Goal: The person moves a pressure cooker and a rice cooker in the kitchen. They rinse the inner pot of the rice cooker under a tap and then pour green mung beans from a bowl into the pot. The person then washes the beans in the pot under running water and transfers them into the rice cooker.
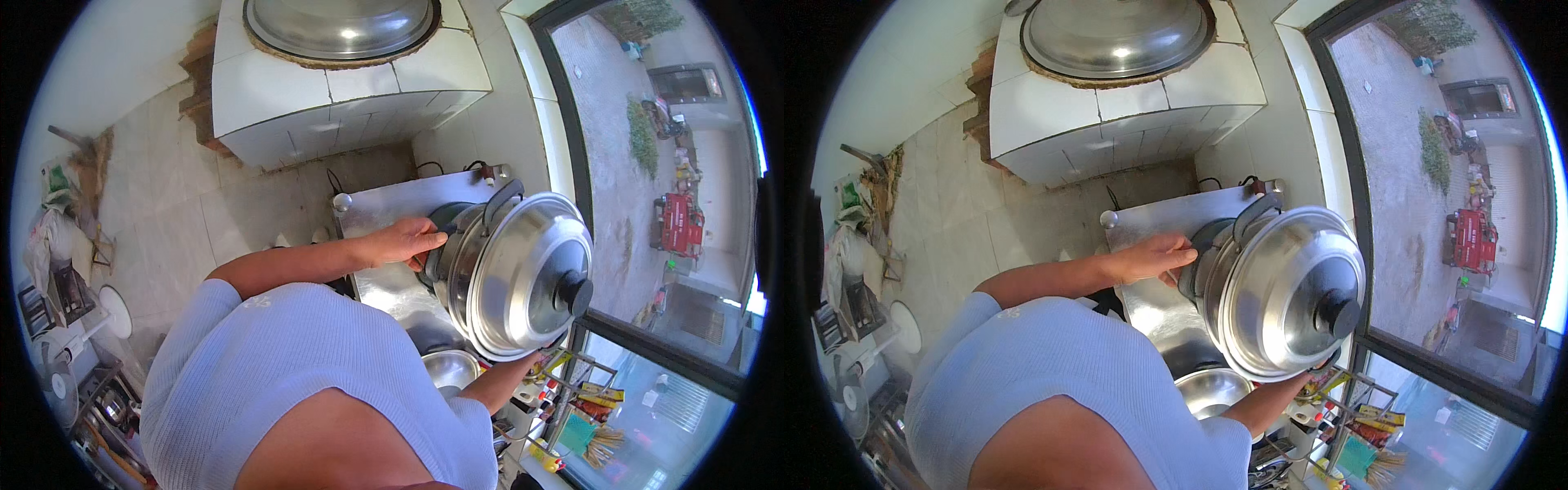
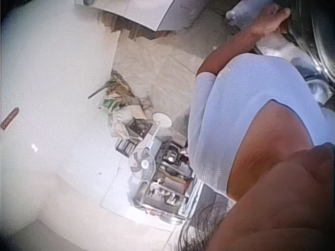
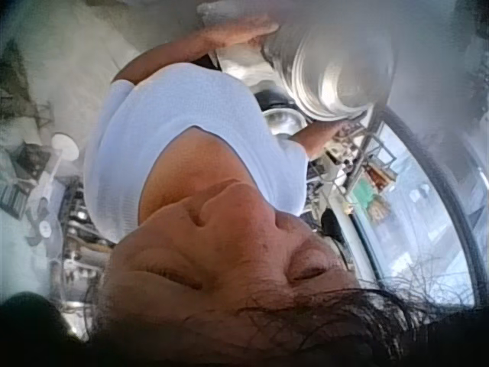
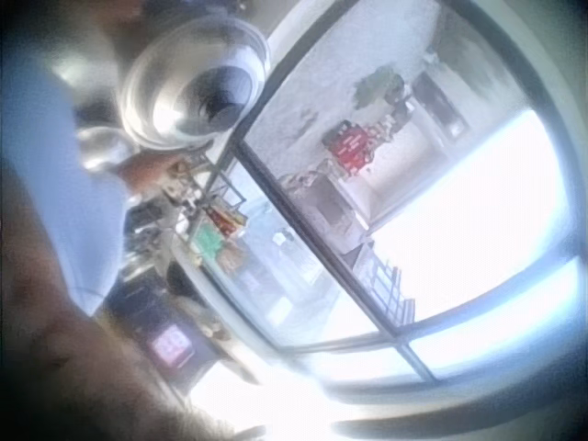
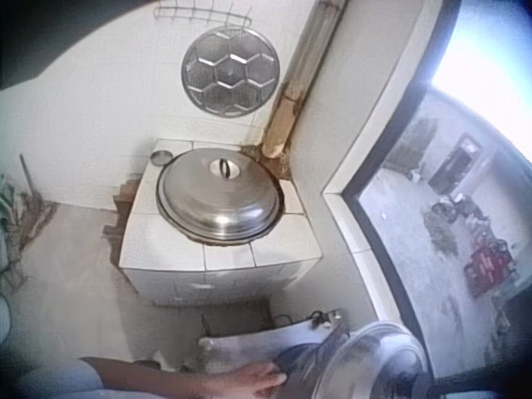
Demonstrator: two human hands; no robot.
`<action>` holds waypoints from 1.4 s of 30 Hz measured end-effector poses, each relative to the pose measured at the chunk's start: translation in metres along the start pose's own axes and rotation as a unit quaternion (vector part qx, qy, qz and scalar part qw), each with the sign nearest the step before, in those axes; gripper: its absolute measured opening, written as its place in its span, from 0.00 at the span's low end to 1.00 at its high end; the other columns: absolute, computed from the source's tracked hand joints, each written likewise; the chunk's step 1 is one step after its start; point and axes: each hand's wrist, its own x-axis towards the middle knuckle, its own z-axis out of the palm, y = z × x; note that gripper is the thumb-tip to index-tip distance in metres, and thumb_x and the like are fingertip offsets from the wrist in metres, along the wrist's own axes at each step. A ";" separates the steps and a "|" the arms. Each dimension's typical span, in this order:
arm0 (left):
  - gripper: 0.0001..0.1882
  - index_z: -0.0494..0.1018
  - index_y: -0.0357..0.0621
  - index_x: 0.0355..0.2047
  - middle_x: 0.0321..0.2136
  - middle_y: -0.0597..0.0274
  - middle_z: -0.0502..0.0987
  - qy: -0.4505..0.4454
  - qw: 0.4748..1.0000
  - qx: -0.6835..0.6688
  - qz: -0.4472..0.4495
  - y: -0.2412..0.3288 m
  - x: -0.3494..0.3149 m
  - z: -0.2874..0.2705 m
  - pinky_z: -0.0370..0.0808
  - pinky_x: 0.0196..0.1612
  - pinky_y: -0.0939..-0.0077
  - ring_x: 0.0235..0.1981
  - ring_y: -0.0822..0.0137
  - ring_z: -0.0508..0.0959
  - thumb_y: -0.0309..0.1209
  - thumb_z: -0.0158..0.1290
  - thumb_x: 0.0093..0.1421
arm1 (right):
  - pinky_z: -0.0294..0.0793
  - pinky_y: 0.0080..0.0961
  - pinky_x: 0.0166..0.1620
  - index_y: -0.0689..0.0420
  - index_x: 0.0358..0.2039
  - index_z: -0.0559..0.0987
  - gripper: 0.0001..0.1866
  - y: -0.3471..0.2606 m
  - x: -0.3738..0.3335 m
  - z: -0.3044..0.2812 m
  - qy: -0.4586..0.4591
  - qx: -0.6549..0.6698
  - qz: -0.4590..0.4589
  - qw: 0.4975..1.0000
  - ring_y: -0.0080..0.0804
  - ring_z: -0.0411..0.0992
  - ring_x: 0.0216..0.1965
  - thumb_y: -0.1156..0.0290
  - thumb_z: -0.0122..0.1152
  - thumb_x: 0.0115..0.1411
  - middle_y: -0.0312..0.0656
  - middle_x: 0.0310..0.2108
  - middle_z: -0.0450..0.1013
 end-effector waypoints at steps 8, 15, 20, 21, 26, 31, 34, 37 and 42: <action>0.25 0.72 0.40 0.29 0.18 0.60 0.71 0.030 0.988 0.119 0.089 -0.022 0.035 0.004 0.70 0.25 0.69 0.22 0.70 0.71 0.53 0.47 0.62 | 0.73 0.41 0.43 0.61 0.42 0.74 0.25 0.052 0.041 0.091 -0.126 -0.082 0.030 0.988 0.41 0.73 0.38 0.49 0.53 0.61 0.45 0.39 0.74; 0.22 0.70 0.33 0.29 0.19 0.59 0.71 -0.017 0.979 0.034 0.201 -0.016 0.023 0.005 0.66 0.23 0.66 0.21 0.71 0.69 0.44 0.48 0.62 | 0.73 0.41 0.43 0.61 0.42 0.73 0.24 0.106 -0.001 0.202 -0.255 -0.116 0.041 0.959 0.41 0.73 0.38 0.50 0.53 0.61 0.45 0.39 0.74; 0.21 0.66 0.36 0.24 0.16 0.67 0.64 0.054 0.969 0.011 0.242 0.003 -0.026 -0.005 0.64 0.22 0.69 0.21 0.74 0.65 0.44 0.48 0.63 | 0.74 0.41 0.42 0.61 0.43 0.73 0.24 0.147 -0.073 0.289 -0.377 -0.135 0.072 0.913 0.41 0.73 0.38 0.51 0.52 0.62 0.45 0.39 0.74; 0.20 0.67 0.38 0.24 0.16 0.67 0.64 0.059 0.956 0.021 0.287 0.005 -0.037 -0.010 0.64 0.20 0.71 0.20 0.75 0.66 0.44 0.48 0.62 | 0.74 0.41 0.42 0.61 0.43 0.73 0.24 0.153 -0.092 0.304 -0.397 -0.135 0.079 0.904 0.41 0.73 0.38 0.51 0.52 0.62 0.45 0.39 0.74; 0.14 0.72 0.40 0.36 0.27 0.65 0.74 0.114 0.952 -0.023 0.285 0.001 -0.121 -0.044 0.77 0.23 0.70 0.27 0.70 0.76 0.39 0.49 0.58 | 0.74 0.41 0.41 0.61 0.43 0.73 0.23 0.192 -0.204 0.368 -0.509 -0.141 0.116 0.841 0.40 0.73 0.38 0.51 0.52 0.62 0.45 0.39 0.74; 0.13 0.72 0.41 0.32 0.25 0.65 0.74 0.225 0.892 -0.081 0.383 -0.031 -0.224 -0.075 0.72 0.23 0.74 0.24 0.71 0.73 0.40 0.49 0.59 | 0.74 0.41 0.41 0.62 0.43 0.73 0.23 0.232 -0.343 0.408 -0.607 -0.157 0.144 0.766 0.40 0.73 0.38 0.52 0.52 0.62 0.45 0.39 0.74; 0.13 0.72 0.40 0.31 0.24 0.65 0.73 0.311 0.842 -0.085 0.432 -0.052 -0.296 -0.088 0.70 0.23 0.76 0.23 0.73 0.72 0.39 0.49 0.58 | 0.74 0.41 0.41 0.62 0.43 0.73 0.23 0.255 -0.433 0.424 -0.660 -0.174 0.151 0.715 0.40 0.73 0.38 0.53 0.52 0.62 0.45 0.39 0.74; 0.15 0.70 0.40 0.28 0.23 0.65 0.72 0.392 0.791 -0.090 0.461 -0.082 -0.375 -0.099 0.68 0.27 0.74 0.24 0.72 0.70 0.41 0.48 0.60 | 0.74 0.40 0.40 0.62 0.43 0.73 0.23 0.280 -0.523 0.428 -0.709 -0.194 0.159 0.659 0.40 0.73 0.38 0.53 0.52 0.62 0.45 0.39 0.74; 0.18 0.69 0.39 0.26 0.21 0.66 0.71 0.551 0.673 -0.084 0.486 -0.145 -0.505 -0.098 0.66 0.31 0.72 0.26 0.72 0.70 0.43 0.46 0.63 | 0.74 0.40 0.40 0.62 0.43 0.73 0.22 0.315 -0.665 0.422 -0.776 -0.214 0.178 0.566 0.40 0.73 0.38 0.54 0.51 0.62 0.46 0.39 0.74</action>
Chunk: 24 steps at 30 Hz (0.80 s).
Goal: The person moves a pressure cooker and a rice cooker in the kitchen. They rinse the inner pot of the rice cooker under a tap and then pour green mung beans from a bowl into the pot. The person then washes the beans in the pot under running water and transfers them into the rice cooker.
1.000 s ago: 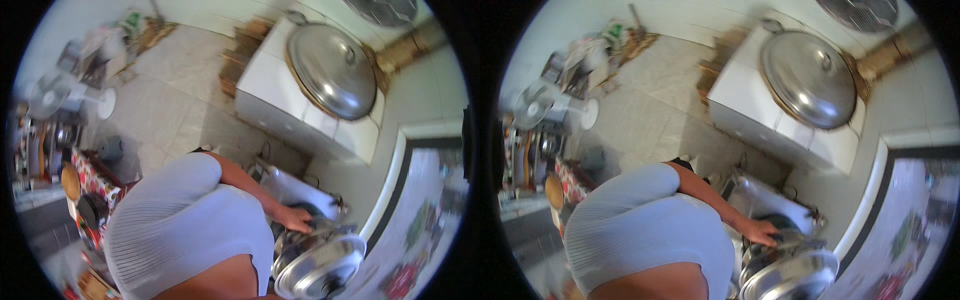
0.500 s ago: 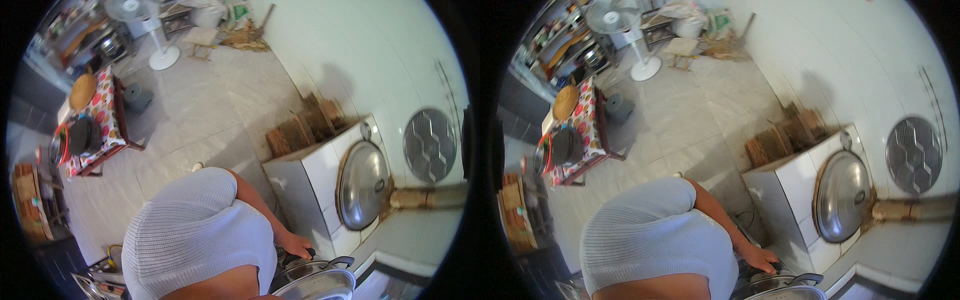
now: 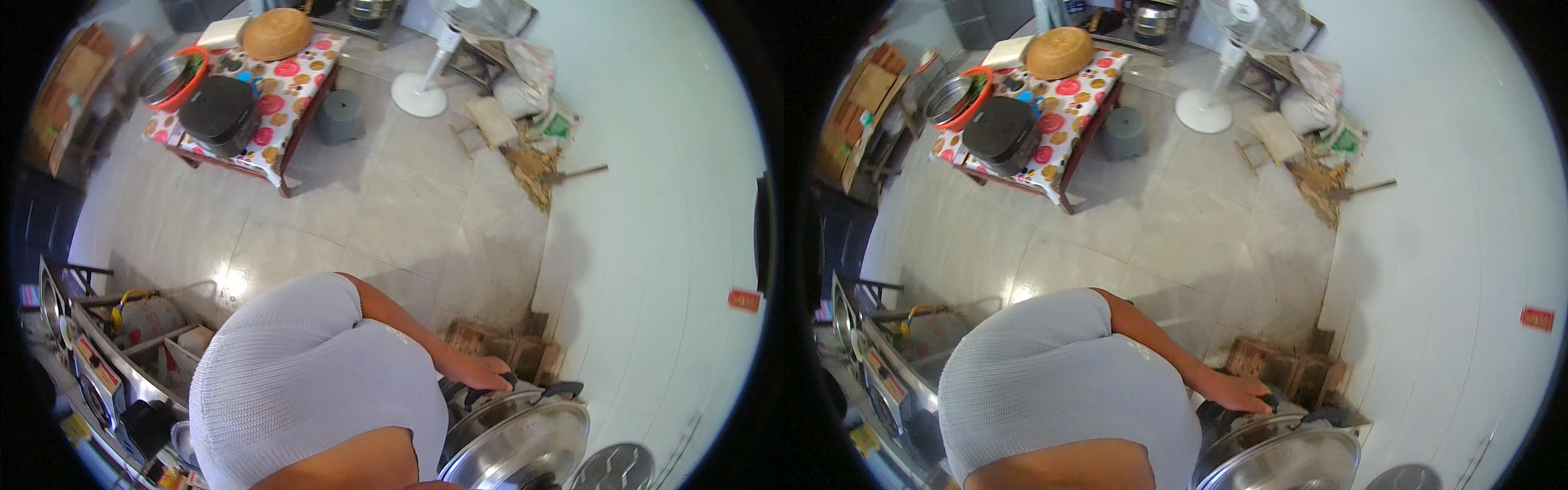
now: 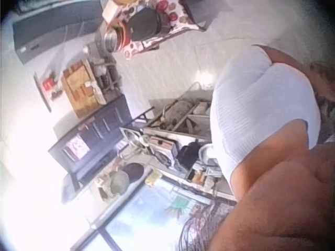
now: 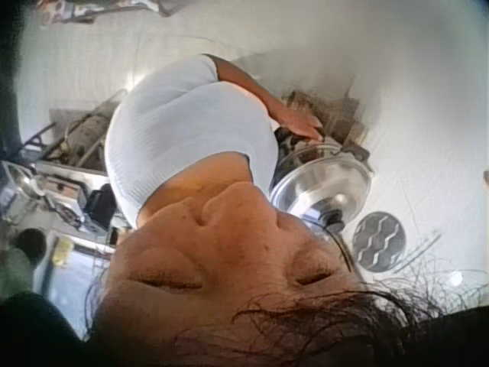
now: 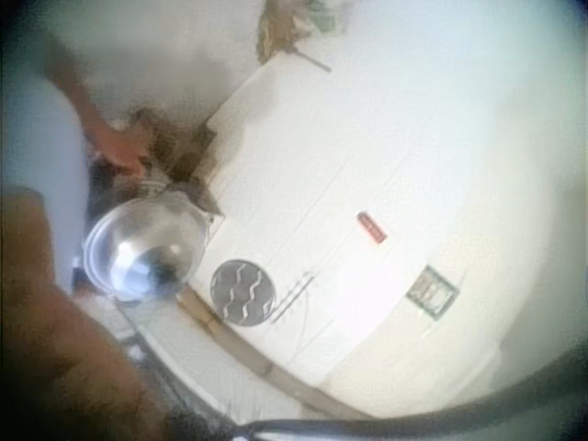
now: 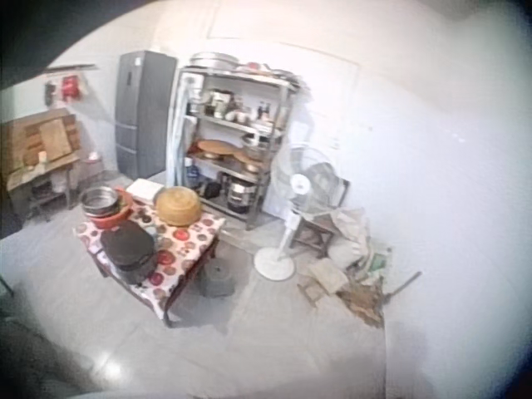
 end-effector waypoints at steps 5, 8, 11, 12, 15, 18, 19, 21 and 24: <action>0.18 0.68 0.39 0.28 0.19 0.66 0.70 0.175 0.983 0.022 0.043 0.046 -0.032 -0.102 0.66 0.30 0.74 0.24 0.73 0.68 0.43 0.45 0.64 | 0.74 0.40 0.39 0.62 0.43 0.73 0.22 0.006 0.041 0.113 -0.099 -0.017 0.017 0.995 0.40 0.73 0.38 0.54 0.51 0.62 0.46 0.39 0.74; 0.17 0.68 0.41 0.28 0.19 0.68 0.69 0.259 0.962 0.031 0.087 0.064 -0.052 -0.156 0.65 0.29 0.76 0.24 0.75 0.67 0.43 0.46 0.64 | 0.74 0.40 0.39 0.62 0.44 0.73 0.22 0.014 0.071 0.173 -0.160 -0.027 0.035 0.986 0.40 0.73 0.38 0.55 0.51 0.63 0.46 0.39 0.74; 0.17 0.68 0.42 0.27 0.19 0.70 0.68 0.336 0.934 -0.028 0.121 0.078 -0.067 -0.203 0.64 0.29 0.79 0.24 0.77 0.66 0.42 0.47 0.64 | 0.74 0.40 0.39 0.62 0.44 0.73 0.21 0.020 0.102 0.238 -0.219 -0.035 0.053 0.974 0.40 0.73 0.38 0.55 0.51 0.63 0.46 0.39 0.74; 0.17 0.68 0.42 0.27 0.19 0.70 0.67 0.367 0.922 -0.026 0.123 0.084 -0.072 -0.217 0.63 0.29 0.79 0.24 0.77 0.65 0.43 0.46 0.64 | 0.74 0.40 0.39 0.62 0.44 0.73 0.21 0.023 0.112 0.254 -0.231 -0.035 0.058 0.971 0.40 0.73 0.38 0.55 0.51 0.63 0.46 0.39 0.74; 0.17 0.68 0.44 0.26 0.19 0.71 0.67 0.455 0.880 -0.021 0.134 0.101 -0.083 -0.257 0.63 0.30 0.81 0.24 0.77 0.64 0.43 0.46 0.64 | 0.74 0.40 0.38 0.62 0.44 0.73 0.21 0.031 0.145 0.316 -0.285 -0.036 0.079 0.954 0.40 0.73 0.38 0.56 0.51 0.63 0.46 0.39 0.74; 0.17 0.67 0.45 0.25 0.19 0.71 0.66 0.538 0.829 -0.015 0.151 0.116 -0.093 -0.290 0.62 0.30 0.81 0.24 0.77 0.64 0.44 0.46 0.64 | 0.74 0.40 0.38 0.63 0.44 0.73 0.21 0.039 0.179 0.388 -0.349 -0.040 0.108 0.930 0.40 0.73 0.38 0.56 0.50 0.63 0.46 0.39 0.74; 0.17 0.67 0.45 0.25 0.19 0.71 0.66 0.558 0.814 -0.013 0.158 0.122 -0.097 -0.297 0.62 0.29 0.81 0.23 0.77 0.64 0.44 0.46 0.64 | 0.74 0.40 0.38 0.63 0.44 0.73 0.21 0.043 0.189 0.413 -0.370 -0.040 0.121 0.920 0.40 0.73 0.38 0.56 0.50 0.63 0.46 0.39 0.74; 0.17 0.67 0.45 0.25 0.19 0.71 0.66 0.598 0.781 -0.012 0.179 0.130 -0.100 -0.312 0.63 0.28 0.81 0.23 0.77 0.64 0.45 0.46 0.64 | 0.74 0.40 0.38 0.63 0.44 0.73 0.21 0.050 0.205 0.461 -0.409 -0.037 0.142 0.901 0.39 0.73 0.38 0.57 0.50 0.63 0.46 0.39 0.74; 0.18 0.66 0.45 0.25 0.18 0.70 0.66 0.657 0.725 -0.036 0.205 0.129 -0.104 -0.333 0.64 0.25 0.80 0.21 0.76 0.65 0.45 0.46 0.64 | 0.75 0.40 0.37 0.63 0.44 0.73 0.20 0.064 0.217 0.535 -0.465 -0.045 0.172 0.867 0.39 0.73 0.38 0.57 0.50 0.63 0.46 0.39 0.74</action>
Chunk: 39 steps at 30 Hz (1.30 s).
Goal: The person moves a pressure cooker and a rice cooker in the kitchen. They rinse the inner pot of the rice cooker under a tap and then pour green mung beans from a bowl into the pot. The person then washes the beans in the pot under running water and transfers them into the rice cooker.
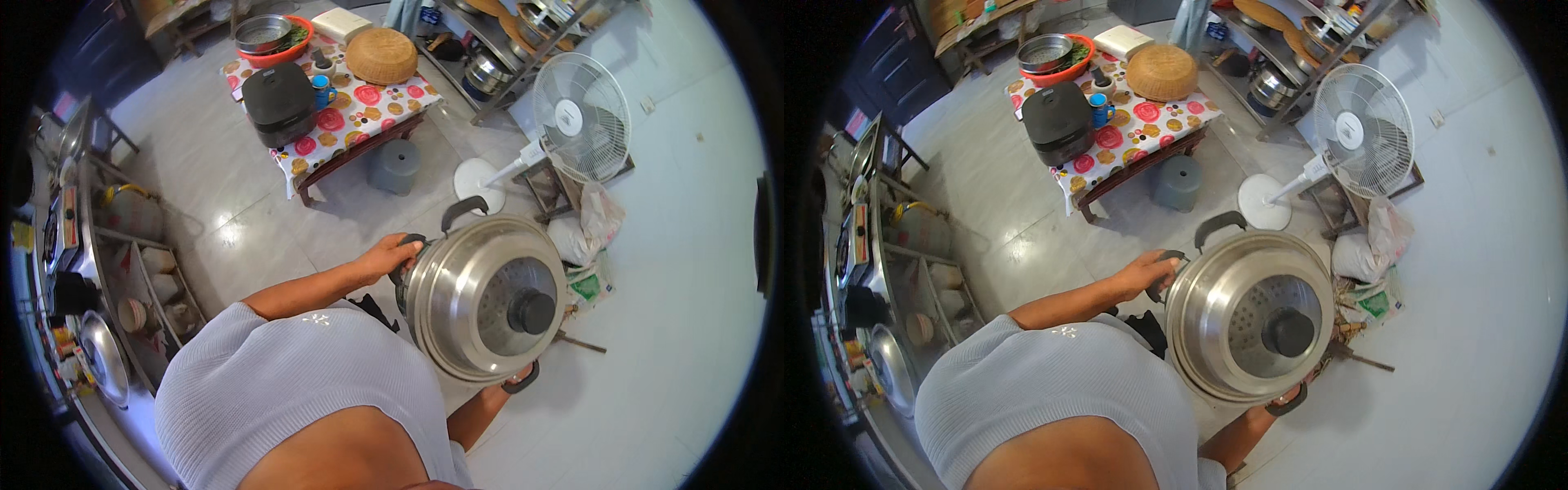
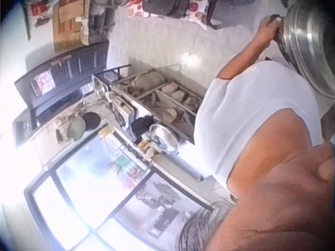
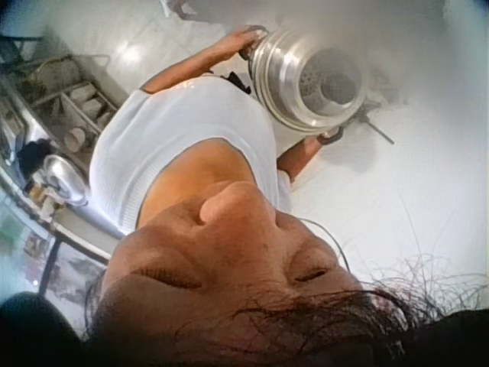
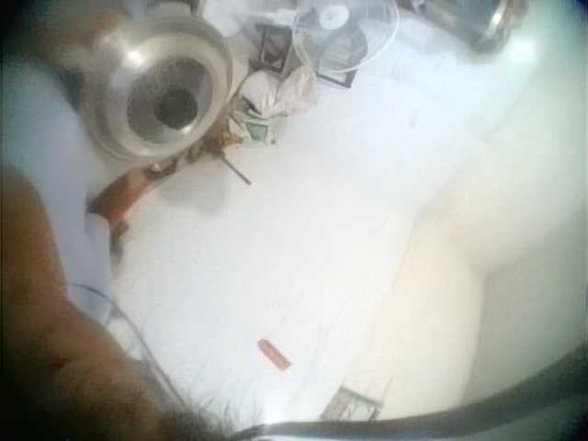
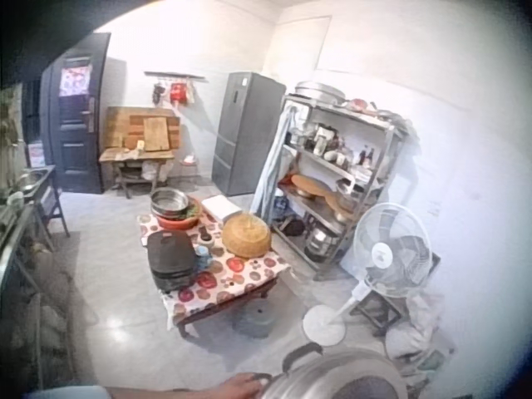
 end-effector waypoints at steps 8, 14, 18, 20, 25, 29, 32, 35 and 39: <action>0.18 0.65 0.45 0.24 0.17 0.69 0.66 0.183 0.982 -0.019 0.040 -0.010 0.051 -0.048 0.65 0.23 0.79 0.18 0.75 0.65 0.44 0.45 0.65 | 0.75 0.40 0.37 0.63 0.44 0.73 0.20 0.013 0.133 0.098 -0.120 -0.019 0.084 0.989 0.39 0.73 0.38 0.58 0.50 0.63 0.46 0.38 0.74; 0.20 0.65 0.45 0.22 0.16 0.68 0.66 0.260 0.962 0.000 0.080 -0.004 0.103 -0.110 0.65 0.22 0.79 0.17 0.75 0.66 0.47 0.45 0.65 | 0.75 0.40 0.36 0.63 0.45 0.73 0.19 0.052 0.211 0.182 -0.160 -0.043 0.143 0.976 0.39 0.73 0.38 0.59 0.50 0.64 0.47 0.38 0.74; 0.20 0.66 0.44 0.24 0.15 0.69 0.67 0.296 0.954 -0.008 0.040 -0.012 0.139 -0.158 0.64 0.21 0.79 0.16 0.76 0.66 0.46 0.48 0.64 | 0.75 0.37 0.35 0.64 0.44 0.73 0.19 0.080 0.259 0.221 -0.110 -0.171 0.172 0.964 0.38 0.74 0.37 0.60 0.50 0.64 0.46 0.37 0.74; 0.20 0.66 0.44 0.24 0.15 0.68 0.67 0.311 0.950 -0.019 0.033 -0.023 0.159 -0.182 0.64 0.20 0.79 0.16 0.75 0.66 0.47 0.48 0.64 | 0.75 0.35 0.34 0.63 0.43 0.74 0.18 0.102 0.279 0.228 -0.154 -0.170 0.190 0.955 0.36 0.74 0.34 0.61 0.51 0.63 0.44 0.35 0.74; 0.18 0.66 0.45 0.24 0.15 0.69 0.66 0.344 0.937 -0.052 -0.024 -0.044 0.190 -0.229 0.64 0.20 0.80 0.15 0.77 0.65 0.44 0.48 0.64 | 0.74 0.29 0.31 0.59 0.42 0.76 0.17 0.164 0.329 0.227 -0.125 -0.250 0.256 0.925 0.29 0.73 0.30 0.58 0.55 0.61 0.40 0.35 0.75; 0.17 0.66 0.46 0.24 0.15 0.69 0.66 0.374 0.923 -0.086 -0.026 -0.051 0.202 -0.250 0.62 0.18 0.81 0.14 0.77 0.65 0.44 0.49 0.64 | 0.75 0.26 0.30 0.54 0.43 0.75 0.19 0.194 0.333 0.234 -0.231 -0.256 0.321 0.882 0.29 0.73 0.29 0.53 0.55 0.60 0.38 0.33 0.75; 0.18 0.66 0.46 0.24 0.13 0.70 0.66 0.408 0.909 -0.066 -0.049 -0.055 0.215 -0.261 0.61 0.16 0.81 0.13 0.77 0.64 0.45 0.49 0.64 | 0.71 0.24 0.28 0.52 0.43 0.74 0.16 0.207 0.351 0.233 -0.251 -0.279 0.358 0.855 0.24 0.70 0.28 0.55 0.51 0.63 0.35 0.31 0.72; 0.19 0.66 0.47 0.22 0.13 0.71 0.66 0.438 0.896 -0.052 -0.050 -0.077 0.220 -0.270 0.61 0.16 0.81 0.13 0.77 0.64 0.47 0.50 0.63 | 0.69 0.22 0.25 0.51 0.38 0.75 0.13 0.207 0.348 0.284 -0.237 -0.311 0.349 0.851 0.23 0.69 0.24 0.56 0.52 0.63 0.33 0.27 0.72; 0.18 0.68 0.48 0.24 0.16 0.73 0.66 0.482 0.873 -0.057 -0.048 -0.098 0.236 -0.263 0.62 0.19 0.81 0.16 0.79 0.65 0.47 0.48 0.64 | 0.70 0.23 0.25 0.51 0.36 0.75 0.11 0.221 0.389 0.283 -0.268 -0.317 0.381 0.826 0.22 0.69 0.23 0.57 0.53 0.62 0.32 0.25 0.71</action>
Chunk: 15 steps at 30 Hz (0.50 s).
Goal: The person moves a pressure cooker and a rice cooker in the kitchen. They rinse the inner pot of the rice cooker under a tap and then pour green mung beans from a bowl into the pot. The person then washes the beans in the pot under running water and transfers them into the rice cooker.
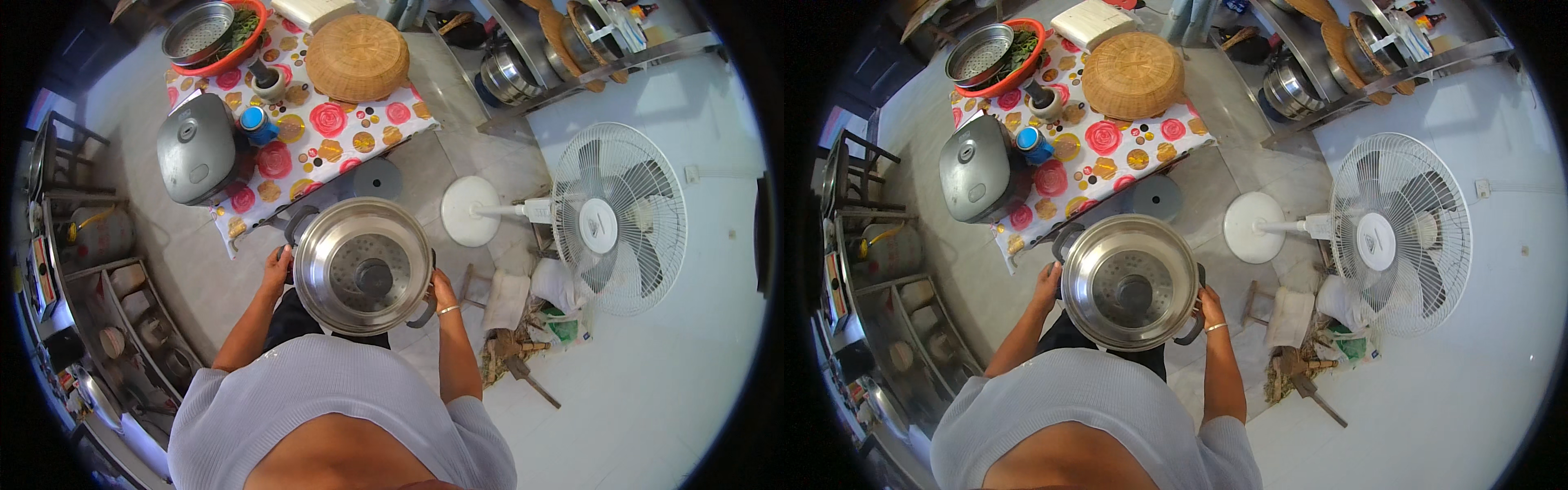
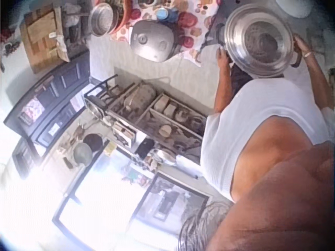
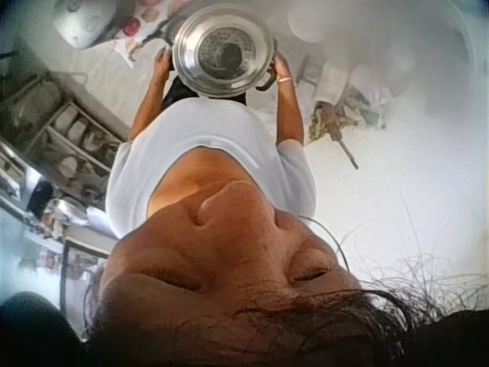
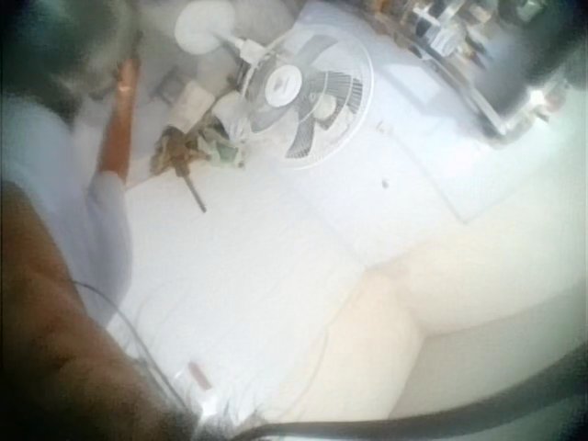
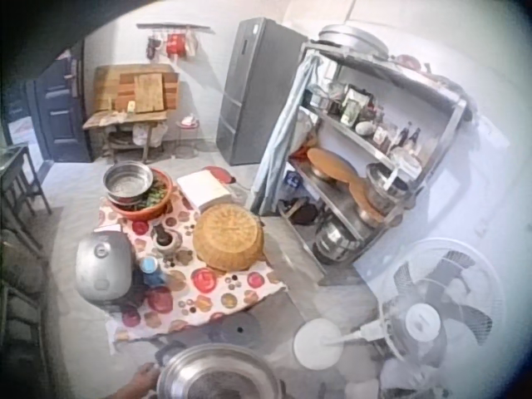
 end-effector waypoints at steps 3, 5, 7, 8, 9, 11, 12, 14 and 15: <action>0.18 0.70 0.45 0.28 0.19 0.72 0.68 0.029 0.999 0.014 -0.028 -0.027 0.000 0.010 0.65 0.25 0.80 0.21 0.78 0.67 0.46 0.46 0.65 | 0.72 0.27 0.29 0.53 0.41 0.74 0.12 -0.014 0.025 -0.013 -0.008 -0.013 0.018 1.000 0.26 0.71 0.27 0.60 0.53 0.62 0.35 0.30 0.72; 0.18 0.71 0.41 0.35 0.28 0.67 0.72 0.049 0.998 0.005 -0.034 -0.044 -0.002 0.019 0.69 0.31 0.78 0.28 0.74 0.71 0.45 0.44 0.66 | 0.72 0.27 0.29 0.54 0.40 0.74 0.11 -0.019 0.045 -0.027 -0.022 -0.029 -0.006 0.999 0.26 0.71 0.28 0.62 0.55 0.61 0.34 0.30 0.72; 0.19 0.71 0.40 0.41 0.34 0.64 0.74 0.070 0.995 -0.037 -0.066 -0.073 -0.006 0.025 0.72 0.37 0.75 0.34 0.71 0.74 0.43 0.43 0.66 | 0.71 0.25 0.28 0.54 0.38 0.74 0.11 -0.027 0.057 -0.042 -0.036 -0.043 0.006 0.998 0.25 0.70 0.29 0.62 0.56 0.61 0.34 0.30 0.71; 0.18 0.72 0.40 0.41 0.33 0.64 0.75 0.082 0.992 -0.064 -0.077 -0.077 -0.011 0.036 0.72 0.38 0.74 0.34 0.71 0.74 0.43 0.43 0.66 | 0.71 0.25 0.28 0.54 0.37 0.74 0.10 -0.033 0.063 -0.049 -0.043 -0.056 0.013 0.997 0.25 0.70 0.30 0.62 0.56 0.61 0.34 0.30 0.71; 0.18 0.72 0.40 0.40 0.33 0.64 0.75 0.093 0.988 -0.092 -0.088 -0.080 -0.015 0.047 0.72 0.39 0.74 0.35 0.71 0.74 0.42 0.44 0.66 | 0.70 0.23 0.27 0.53 0.36 0.74 0.10 -0.039 0.069 -0.059 -0.068 -0.072 0.018 0.995 0.23 0.69 0.30 0.61 0.56 0.61 0.33 0.30 0.70; 0.17 0.72 0.39 0.41 0.33 0.63 0.76 0.121 0.980 -0.120 -0.100 -0.098 -0.019 0.056 0.74 0.41 0.71 0.35 0.69 0.76 0.41 0.43 0.67 | 0.70 0.23 0.27 0.53 0.36 0.74 0.09 -0.048 0.076 -0.068 -0.064 -0.083 0.012 0.994 0.23 0.69 0.30 0.61 0.57 0.61 0.32 0.29 0.70; 0.17 0.72 0.39 0.41 0.33 0.63 0.76 0.128 0.977 -0.125 -0.116 -0.103 -0.022 0.064 0.75 0.40 0.71 0.34 0.69 0.76 0.41 0.43 0.66 | 0.70 0.23 0.27 0.52 0.36 0.74 0.09 -0.047 0.080 -0.073 -0.060 -0.090 0.013 0.994 0.23 0.69 0.29 0.61 0.57 0.61 0.32 0.29 0.70; 0.18 0.72 0.39 0.42 0.32 0.63 0.76 0.144 0.970 -0.137 -0.142 -0.110 -0.015 0.081 0.75 0.37 0.71 0.33 0.68 0.76 0.42 0.43 0.66 | 0.71 0.24 0.28 0.52 0.38 0.73 0.10 -0.055 0.085 -0.085 -0.064 -0.091 0.027 0.993 0.22 0.70 0.30 0.62 0.58 0.60 0.31 0.29 0.70; 0.18 0.72 0.40 0.42 0.32 0.63 0.76 0.138 0.967 -0.142 -0.163 -0.113 -0.015 0.087 0.75 0.36 0.71 0.32 0.68 0.76 0.42 0.44 0.65 | 0.71 0.24 0.28 0.53 0.38 0.72 0.10 -0.057 0.085 -0.085 -0.056 -0.096 0.027 0.993 0.23 0.70 0.30 0.62 0.58 0.60 0.31 0.30 0.70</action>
